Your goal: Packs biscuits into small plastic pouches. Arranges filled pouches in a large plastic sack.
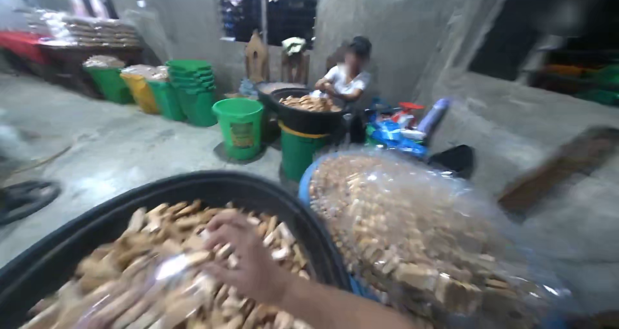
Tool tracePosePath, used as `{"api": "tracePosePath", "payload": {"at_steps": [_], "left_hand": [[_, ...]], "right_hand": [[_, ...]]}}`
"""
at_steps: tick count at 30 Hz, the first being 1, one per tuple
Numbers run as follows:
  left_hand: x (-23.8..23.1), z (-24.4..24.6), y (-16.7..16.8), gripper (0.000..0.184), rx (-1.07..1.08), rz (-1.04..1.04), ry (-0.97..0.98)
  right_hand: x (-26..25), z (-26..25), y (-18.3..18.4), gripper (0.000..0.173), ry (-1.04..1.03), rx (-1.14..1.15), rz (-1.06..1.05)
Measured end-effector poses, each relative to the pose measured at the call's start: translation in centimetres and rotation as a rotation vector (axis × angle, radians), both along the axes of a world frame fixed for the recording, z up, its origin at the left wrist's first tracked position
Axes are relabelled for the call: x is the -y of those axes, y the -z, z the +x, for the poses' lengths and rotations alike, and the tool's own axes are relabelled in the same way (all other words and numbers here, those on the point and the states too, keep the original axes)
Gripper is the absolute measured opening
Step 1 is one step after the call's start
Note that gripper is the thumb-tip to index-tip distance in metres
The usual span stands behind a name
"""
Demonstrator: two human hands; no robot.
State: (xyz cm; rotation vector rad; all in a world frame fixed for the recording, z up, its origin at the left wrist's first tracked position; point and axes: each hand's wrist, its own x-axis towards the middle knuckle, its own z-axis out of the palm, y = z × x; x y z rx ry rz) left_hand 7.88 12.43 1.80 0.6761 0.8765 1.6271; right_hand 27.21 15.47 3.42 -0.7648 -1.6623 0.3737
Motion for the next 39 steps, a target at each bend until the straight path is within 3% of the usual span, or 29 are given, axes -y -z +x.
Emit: {"api": "tracePosePath", "payload": {"at_steps": [2, 4, 6, 11, 14, 18, 20, 22, 23, 25, 29, 32, 36, 39], "left_hand": [[1.2, 2.1, -0.1, 0.043, -0.002, -0.095, 0.016], [1.1, 3.0, 0.4, 0.037, 0.038, -0.095, 0.046], [0.9, 3.2, 1.0, 0.03, 0.084, -0.081, 0.083], [1.2, 3.0, 1.6, 0.036, 0.146, 0.008, 0.233], [0.7, 2.1, 0.7, 0.031, 0.057, -0.002, 0.159], [0.0, -1.6, -0.2, 0.031, -0.049, -0.016, -0.137], [-0.2, -3.5, -0.2, 0.034, -0.034, 0.001, -0.257], [-0.3, -4.8, -0.1, 0.033, 0.003, 0.025, -0.322], [-0.3, -5.1, -0.1, 0.034, 0.019, 0.038, -0.334], [-0.3, -5.3, -0.1, 0.034, 0.048, 0.062, -0.321], [-0.5, -4.8, 0.0, 0.031, 0.115, 0.075, -0.286], [-0.6, -4.7, 0.1, 0.029, 0.125, 0.052, -0.298], [-0.5, -4.7, -0.1, 0.031, 0.131, 0.027, -0.336], [-0.5, -4.5, -0.2, 0.03, 0.141, 0.013, -0.318]], "right_hand": [[-0.8, -0.3, 1.8, 0.02, 0.026, 0.017, 0.197], [-1.7, -0.3, 3.1, 0.018, 0.034, 0.06, 0.279], [-2.0, 0.0, 3.7, 0.016, 0.016, 0.08, 0.31], [-2.1, 1.3, 3.2, 0.022, -0.026, 0.154, 0.318], [-2.1, 2.1, 2.5, 0.021, 0.016, 0.164, 0.296], [-1.6, 3.5, 2.5, 0.02, 0.102, 0.272, 0.088], [-1.3, 3.8, 1.5, 0.023, 0.148, 0.548, -0.248], [-2.0, 3.3, 0.6, 0.03, 0.038, 0.874, -0.635], [-2.4, 2.6, 0.6, 0.031, -0.026, 1.007, -0.73], [-2.2, 0.7, 0.8, 0.033, -0.125, 1.158, -0.773], [-1.4, -4.7, 2.4, 0.037, -0.282, 1.239, -0.711], [-1.7, -7.8, 4.4, 0.043, -0.265, 1.25, -0.659], [-3.9, -10.1, 6.3, 0.062, -0.19, 1.339, -0.785], [-4.5, -10.2, 6.9, 0.057, -0.212, 1.364, -0.771]]}}
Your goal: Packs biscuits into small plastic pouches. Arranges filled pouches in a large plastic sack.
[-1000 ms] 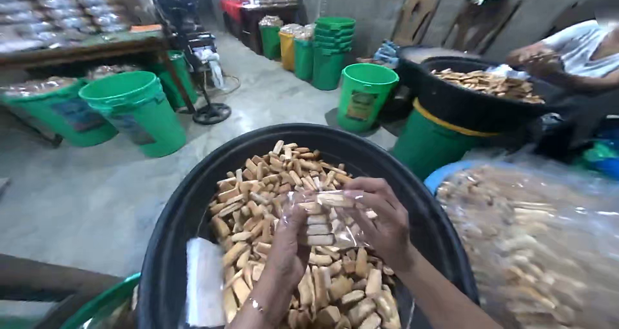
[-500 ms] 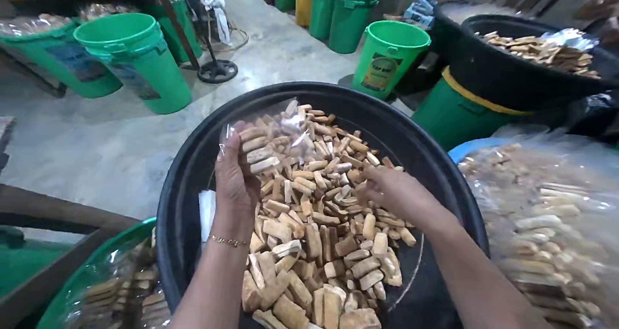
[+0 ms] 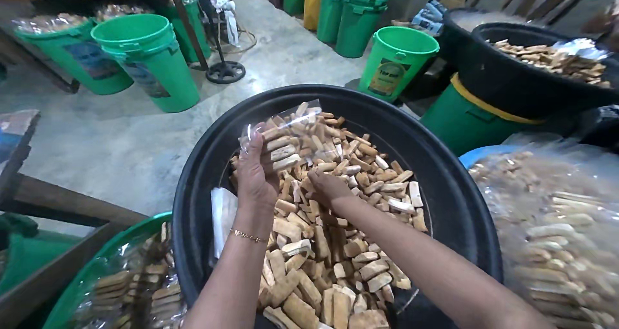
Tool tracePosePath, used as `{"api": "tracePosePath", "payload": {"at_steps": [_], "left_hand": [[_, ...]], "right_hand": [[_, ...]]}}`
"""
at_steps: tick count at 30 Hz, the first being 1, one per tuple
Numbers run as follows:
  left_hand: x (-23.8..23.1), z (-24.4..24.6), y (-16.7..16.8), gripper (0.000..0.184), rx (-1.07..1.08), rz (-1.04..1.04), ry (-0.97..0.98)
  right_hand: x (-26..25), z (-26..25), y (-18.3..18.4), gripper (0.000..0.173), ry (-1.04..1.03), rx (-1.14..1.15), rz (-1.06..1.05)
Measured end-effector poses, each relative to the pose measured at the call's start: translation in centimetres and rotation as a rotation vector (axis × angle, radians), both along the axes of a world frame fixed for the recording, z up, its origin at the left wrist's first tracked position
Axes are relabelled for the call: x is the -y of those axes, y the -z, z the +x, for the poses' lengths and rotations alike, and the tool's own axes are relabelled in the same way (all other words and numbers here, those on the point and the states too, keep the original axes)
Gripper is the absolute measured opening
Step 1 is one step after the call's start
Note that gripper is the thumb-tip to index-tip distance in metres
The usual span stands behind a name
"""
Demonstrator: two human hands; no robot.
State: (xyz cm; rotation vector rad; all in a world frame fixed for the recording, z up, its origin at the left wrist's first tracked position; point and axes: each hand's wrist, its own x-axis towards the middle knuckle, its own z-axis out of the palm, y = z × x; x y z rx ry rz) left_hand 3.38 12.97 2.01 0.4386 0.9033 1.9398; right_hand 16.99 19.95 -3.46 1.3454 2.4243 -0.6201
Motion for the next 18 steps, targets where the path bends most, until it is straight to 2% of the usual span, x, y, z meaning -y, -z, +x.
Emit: {"api": "tracePosePath", "payload": {"at_steps": [4, 7, 9, 11, 15, 18], "left_hand": [[0.1, 0.3, -0.1, 0.03, 0.023, 0.037, 0.032], [0.1, 0.4, -0.1, 0.03, 0.032, 0.048, 0.051], [0.2, 0.6, -0.3, 0.031, 0.027, 0.021, 0.047], [0.2, 0.6, -0.4, 0.032, 0.018, -0.02, 0.044], [-0.5, 1.0, -1.0, 0.03, 0.06, -0.086, 0.056], [-0.3, 2.3, -1.4, 0.031, 0.057, -0.074, 0.128]], "right_hand": [[0.3, -0.3, -0.1, 0.037, -0.086, 0.04, 0.03], [1.1, -1.3, -0.4, 0.037, -0.15, 0.185, 0.021], [0.7, -0.7, -0.8, 0.037, -0.116, 0.136, -0.005], [0.1, 1.4, -1.9, 0.038, -0.02, -0.096, -0.038], [0.5, 7.4, -6.3, 0.045, 0.169, -0.802, 0.026], [2.7, 10.7, -8.4, 0.024, 0.182, -1.242, 0.268]]}}
